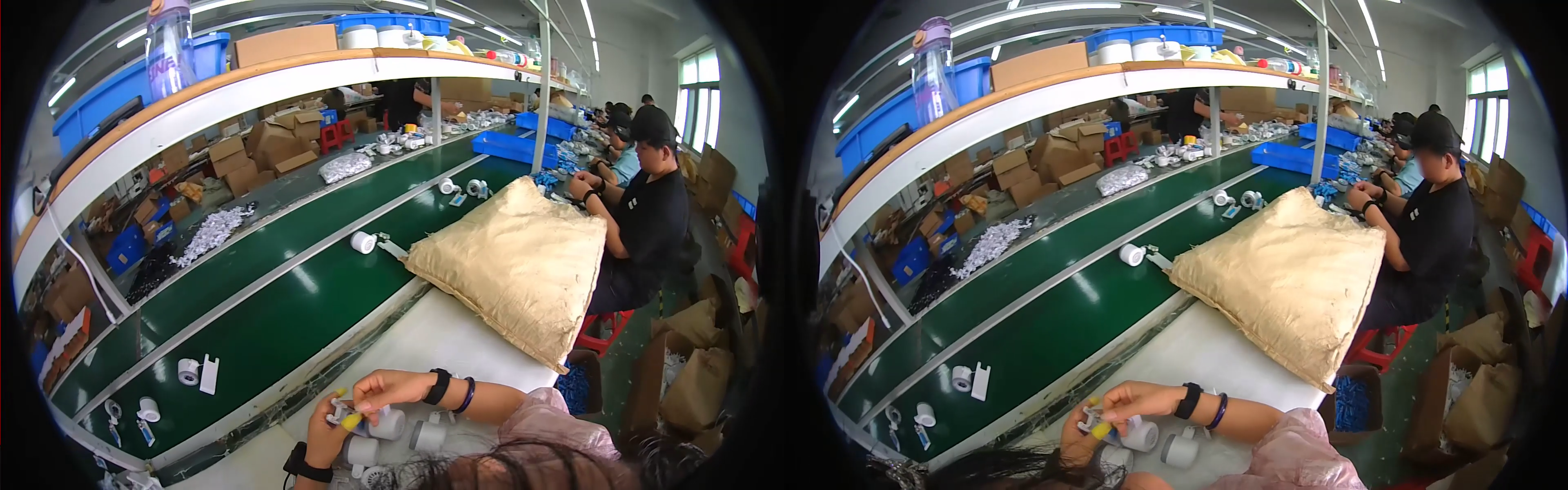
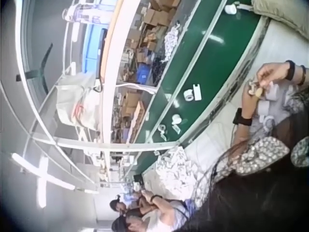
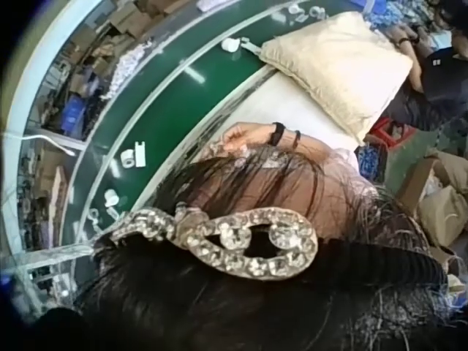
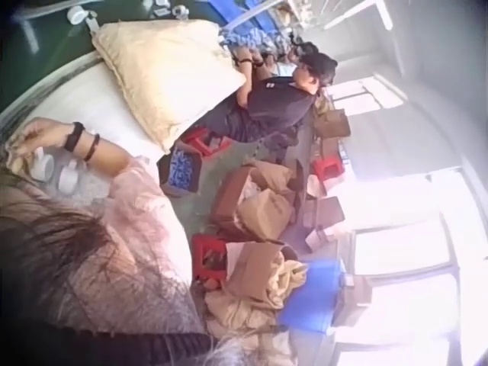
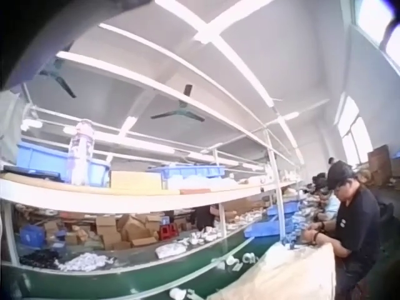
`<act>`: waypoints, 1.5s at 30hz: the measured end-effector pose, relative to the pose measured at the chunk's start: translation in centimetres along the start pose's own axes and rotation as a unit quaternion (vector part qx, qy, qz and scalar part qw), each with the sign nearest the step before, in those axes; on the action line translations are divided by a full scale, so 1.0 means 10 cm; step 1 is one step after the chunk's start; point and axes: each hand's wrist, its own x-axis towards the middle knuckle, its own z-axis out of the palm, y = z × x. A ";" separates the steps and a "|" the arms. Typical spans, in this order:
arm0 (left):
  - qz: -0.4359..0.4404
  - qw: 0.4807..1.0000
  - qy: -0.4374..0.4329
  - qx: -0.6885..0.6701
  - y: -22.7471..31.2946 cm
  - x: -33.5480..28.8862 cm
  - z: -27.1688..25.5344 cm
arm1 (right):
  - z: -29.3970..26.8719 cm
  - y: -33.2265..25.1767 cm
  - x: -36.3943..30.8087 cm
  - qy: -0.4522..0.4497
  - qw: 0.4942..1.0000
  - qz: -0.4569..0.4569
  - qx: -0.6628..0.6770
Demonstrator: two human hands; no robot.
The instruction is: Assembling and packaging small electronic components at a factory assembly line.
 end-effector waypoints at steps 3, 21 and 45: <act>0.002 0.999 0.013 0.040 0.19 -0.05 -0.02 | -0.07 -0.05 -0.07 -0.032 0.990 0.077 -0.109; -0.010 0.990 0.098 -0.101 0.49 -0.12 0.10 | 0.21 0.19 0.07 0.305 0.761 -0.213 -0.532; -0.077 0.981 0.155 -0.090 0.45 -0.18 0.17 | 0.21 0.17 0.07 0.255 0.697 -0.328 -0.584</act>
